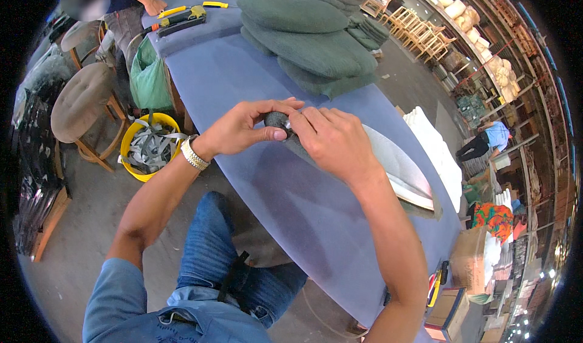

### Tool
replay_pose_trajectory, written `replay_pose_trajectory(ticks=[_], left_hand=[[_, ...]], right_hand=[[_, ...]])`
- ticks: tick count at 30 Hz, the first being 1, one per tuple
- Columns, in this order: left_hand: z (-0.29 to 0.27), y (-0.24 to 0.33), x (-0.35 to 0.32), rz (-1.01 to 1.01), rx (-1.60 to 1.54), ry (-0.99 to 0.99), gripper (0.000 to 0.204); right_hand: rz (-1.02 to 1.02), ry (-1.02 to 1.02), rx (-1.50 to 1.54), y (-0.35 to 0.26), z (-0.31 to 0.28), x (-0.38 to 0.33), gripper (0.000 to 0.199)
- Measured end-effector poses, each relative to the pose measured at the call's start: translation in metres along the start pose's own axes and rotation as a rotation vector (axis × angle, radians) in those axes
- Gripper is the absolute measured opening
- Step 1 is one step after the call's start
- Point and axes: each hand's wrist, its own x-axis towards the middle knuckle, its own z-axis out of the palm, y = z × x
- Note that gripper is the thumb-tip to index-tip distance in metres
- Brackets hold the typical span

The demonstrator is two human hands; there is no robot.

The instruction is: The person staples green fabric onto a white foam cushion using a pneumatic staple gun, then trims excess fabric with a utility knife. The person repeats this process on multiple cushions, folding edges and securing them before stacking the finished items.

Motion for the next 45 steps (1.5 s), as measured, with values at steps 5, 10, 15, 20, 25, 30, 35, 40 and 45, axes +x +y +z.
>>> replay_pose_trajectory(ticks=[5,10,15,20,25,30,35,40,45], left_hand=[[0.001,0.002,-0.005,0.037,0.119,0.019,0.046],[0.003,-0.004,-0.012,0.043,0.094,0.013,0.049],[-0.001,-0.014,-0.026,0.021,0.101,-0.023,0.051],[0.000,-0.015,-0.025,0.001,0.027,-0.017,0.053],[0.002,-0.014,-0.015,0.009,0.061,-0.035,0.052],[0.013,-0.012,-0.024,0.027,0.171,-0.017,0.046],[0.015,-0.024,-0.036,0.015,0.201,0.039,0.044],[0.010,-0.029,-0.048,-0.020,0.246,0.049,0.045],[0.019,-0.033,-0.072,-0.041,0.252,0.093,0.053]], right_hand=[[0.041,0.044,0.088,-0.006,0.003,0.002,0.022],[0.136,-0.025,0.205,-0.011,0.000,0.002,0.013],[0.242,-0.027,0.359,-0.016,0.004,-0.003,0.016],[0.424,0.025,0.476,-0.028,-0.016,-0.014,0.030],[0.495,-0.056,0.447,-0.017,-0.011,-0.024,0.025],[0.442,-0.178,0.403,-0.009,0.000,-0.010,0.027],[0.502,-0.208,0.345,-0.020,0.008,-0.002,0.028],[0.521,-0.227,0.319,-0.031,0.018,0.002,0.028],[0.530,-0.165,0.407,-0.055,0.026,-0.004,0.025]])
